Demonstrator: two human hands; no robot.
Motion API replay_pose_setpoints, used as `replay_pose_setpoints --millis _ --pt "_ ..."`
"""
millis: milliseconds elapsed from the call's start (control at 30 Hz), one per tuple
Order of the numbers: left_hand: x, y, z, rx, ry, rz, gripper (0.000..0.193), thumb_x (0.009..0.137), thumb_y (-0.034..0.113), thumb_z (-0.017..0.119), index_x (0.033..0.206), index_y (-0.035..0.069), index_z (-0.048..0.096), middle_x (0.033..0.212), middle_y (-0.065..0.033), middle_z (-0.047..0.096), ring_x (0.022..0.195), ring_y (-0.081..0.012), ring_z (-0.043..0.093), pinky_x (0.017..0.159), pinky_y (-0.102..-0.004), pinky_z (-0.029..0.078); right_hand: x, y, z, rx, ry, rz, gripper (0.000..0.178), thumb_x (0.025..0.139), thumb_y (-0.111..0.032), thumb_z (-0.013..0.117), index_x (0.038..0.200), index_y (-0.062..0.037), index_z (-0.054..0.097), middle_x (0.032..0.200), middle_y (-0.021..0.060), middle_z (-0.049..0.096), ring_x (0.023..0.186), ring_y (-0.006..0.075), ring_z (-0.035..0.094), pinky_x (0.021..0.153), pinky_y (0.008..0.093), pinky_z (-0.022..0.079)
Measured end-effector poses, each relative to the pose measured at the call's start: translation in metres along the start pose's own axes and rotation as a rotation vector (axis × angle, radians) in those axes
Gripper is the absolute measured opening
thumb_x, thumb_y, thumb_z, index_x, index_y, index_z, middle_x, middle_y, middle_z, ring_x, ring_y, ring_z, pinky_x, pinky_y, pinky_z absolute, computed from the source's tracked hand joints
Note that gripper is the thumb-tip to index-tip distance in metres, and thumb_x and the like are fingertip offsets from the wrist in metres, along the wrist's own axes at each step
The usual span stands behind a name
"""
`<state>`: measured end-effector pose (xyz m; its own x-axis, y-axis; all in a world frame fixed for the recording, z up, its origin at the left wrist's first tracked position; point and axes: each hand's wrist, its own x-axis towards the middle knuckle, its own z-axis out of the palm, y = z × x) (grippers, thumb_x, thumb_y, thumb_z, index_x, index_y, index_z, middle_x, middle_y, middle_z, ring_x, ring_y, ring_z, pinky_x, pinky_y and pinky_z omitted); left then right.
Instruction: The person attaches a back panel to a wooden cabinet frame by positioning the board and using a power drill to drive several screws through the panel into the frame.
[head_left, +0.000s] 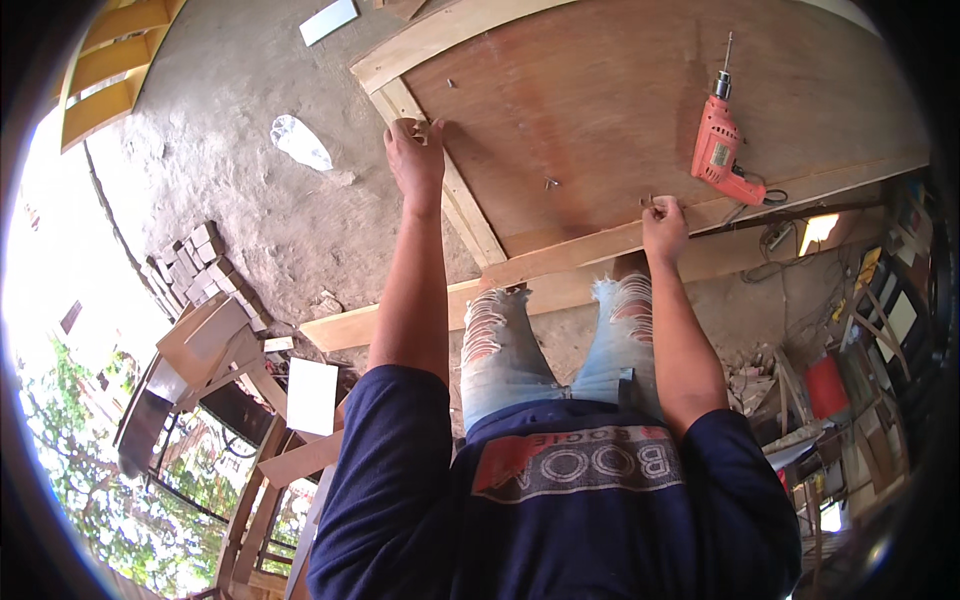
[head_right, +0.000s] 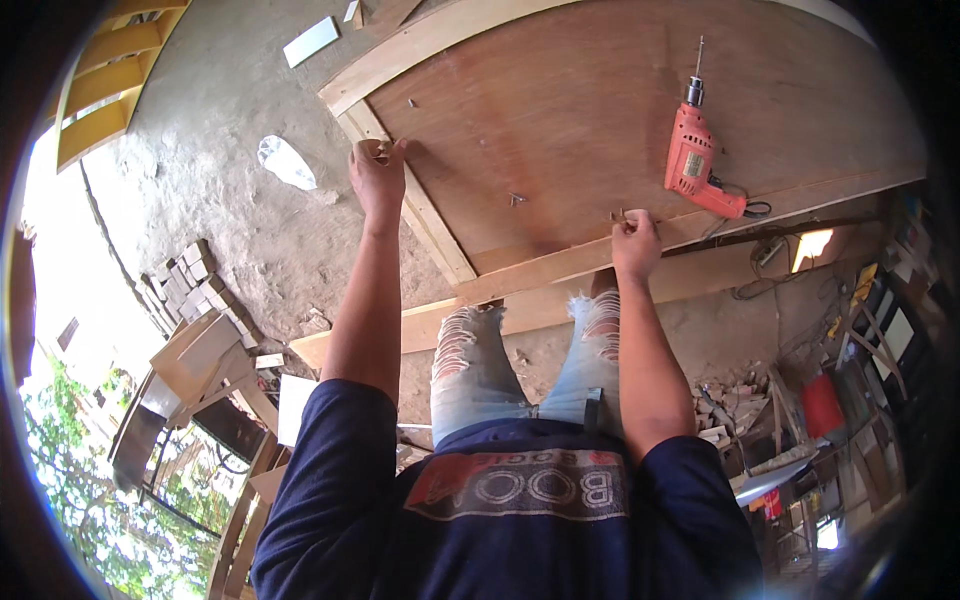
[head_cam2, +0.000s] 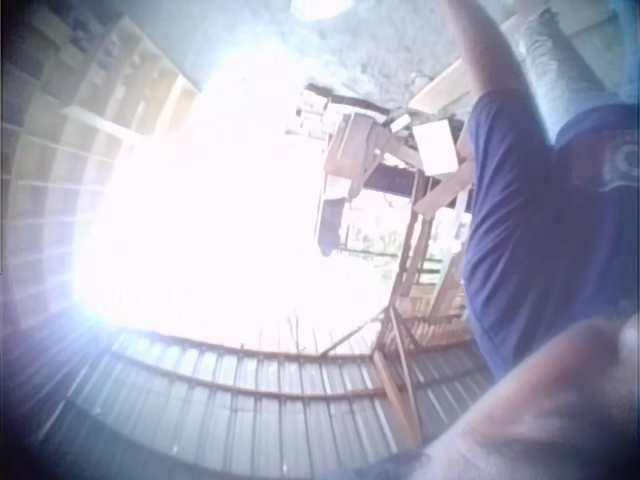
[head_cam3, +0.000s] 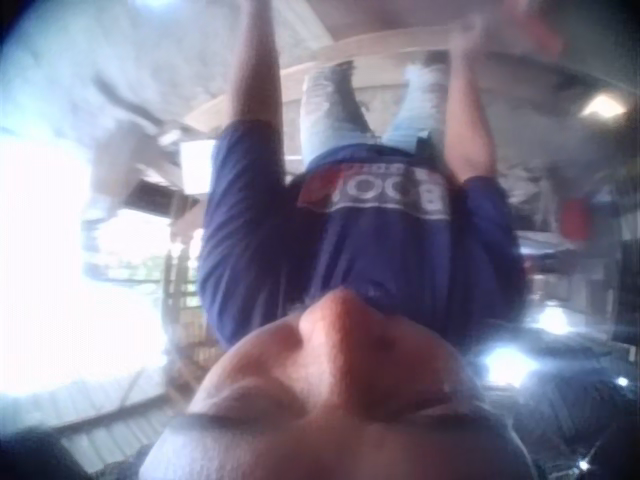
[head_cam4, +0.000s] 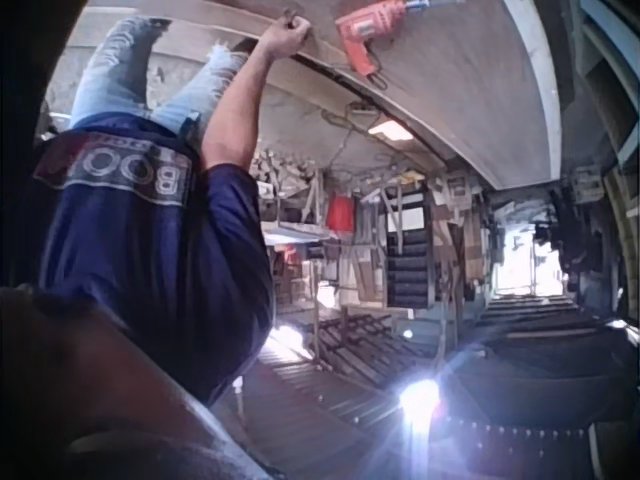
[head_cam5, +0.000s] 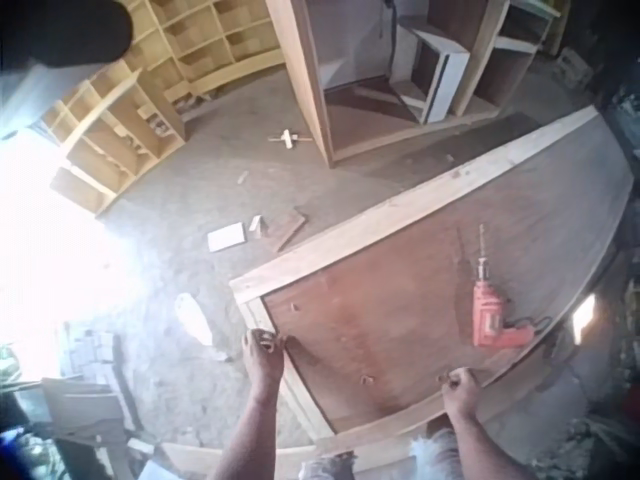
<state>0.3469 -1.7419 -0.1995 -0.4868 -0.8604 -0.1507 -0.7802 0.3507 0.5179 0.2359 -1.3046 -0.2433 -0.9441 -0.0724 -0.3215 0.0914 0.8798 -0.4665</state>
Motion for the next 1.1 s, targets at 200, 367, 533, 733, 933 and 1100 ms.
replay_pose_setpoints --millis 200,367,533,733,933,1100 --pt "0.010 -0.018 0.010 0.021 0.049 0.056 0.019 0.087 0.019 0.080 0.099 0.003 0.078 0.089 -0.0161 0.078 0.082 -0.0329 0.075 0.080 -0.0433 0.058 -0.010 -0.051 0.010 0.098 -0.033 -0.045 0.032 0.084 -0.014 0.078 0.114 -0.0075 0.067 0.100 0.0137 0.071 0.091 0.0299 0.073 0.082 0.0445 0.059" --pt "0.014 -0.006 0.011 0.099 -0.040 0.054 0.019 0.087 0.020 0.075 0.099 0.005 0.079 0.088 -0.0163 0.078 0.084 -0.0343 0.076 0.081 -0.0431 0.059 -0.009 -0.061 0.014 0.069 -0.032 -0.097 0.026 0.085 -0.009 0.076 0.108 -0.0056 0.068 0.100 0.0142 0.072 0.090 0.0319 0.073 0.080 0.0458 0.059" --pt "-0.008 0.013 0.013 -0.021 -0.218 0.054 0.018 0.084 0.015 0.077 0.098 0.003 0.078 0.088 -0.0190 0.077 0.083 -0.0362 0.075 0.078 -0.0431 0.059 -0.002 -0.050 0.013 0.067 -0.083 -0.072 0.022 0.084 -0.007 0.074 0.105 -0.0075 0.068 0.100 0.0145 0.073 0.091 0.0328 0.073 0.080 0.0452 0.059" --pt "-0.094 0.012 0.033 -1.137 -0.747 -0.658 0.012 0.101 0.008 0.054 0.098 0.004 0.065 0.087 -0.0049 0.063 0.081 -0.0190 0.064 0.091 -0.0461 0.059 0.005 -0.063 0.011 -0.142 -0.058 -0.205 0.015 0.080 -0.005 0.071 0.094 -0.0087 0.065 0.092 0.0119 0.073 0.083 0.0343 0.073 0.072 0.0440 0.059" --pt "-0.157 0.015 0.058 -1.156 -0.775 -0.787 0.023 0.103 0.017 0.046 0.102 0.002 0.064 0.094 -0.0107 0.066 0.088 -0.0237 0.066 0.087 -0.0429 0.057 -0.016 -0.107 0.011 0.162 -0.253 -0.250 0.014 0.080 -0.004 0.071 0.093 -0.0065 0.067 0.087 0.0126 0.074 0.076 0.0313 0.074 0.069 0.0412 0.060" --pt "-0.175 0.023 0.074 -1.333 -0.628 -1.078 0.026 0.106 0.024 0.053 0.104 0.001 0.066 0.087 -0.0083 0.068 0.079 -0.0203 0.067 0.074 -0.0367 0.057 -0.048 -0.165 0.017 0.606 -0.658 -0.276 0.008 0.090 0.000 0.073 0.098 -0.0017 0.070 0.086 0.0086 0.074 0.080 0.0138 0.074 0.071 0.0319 0.060"
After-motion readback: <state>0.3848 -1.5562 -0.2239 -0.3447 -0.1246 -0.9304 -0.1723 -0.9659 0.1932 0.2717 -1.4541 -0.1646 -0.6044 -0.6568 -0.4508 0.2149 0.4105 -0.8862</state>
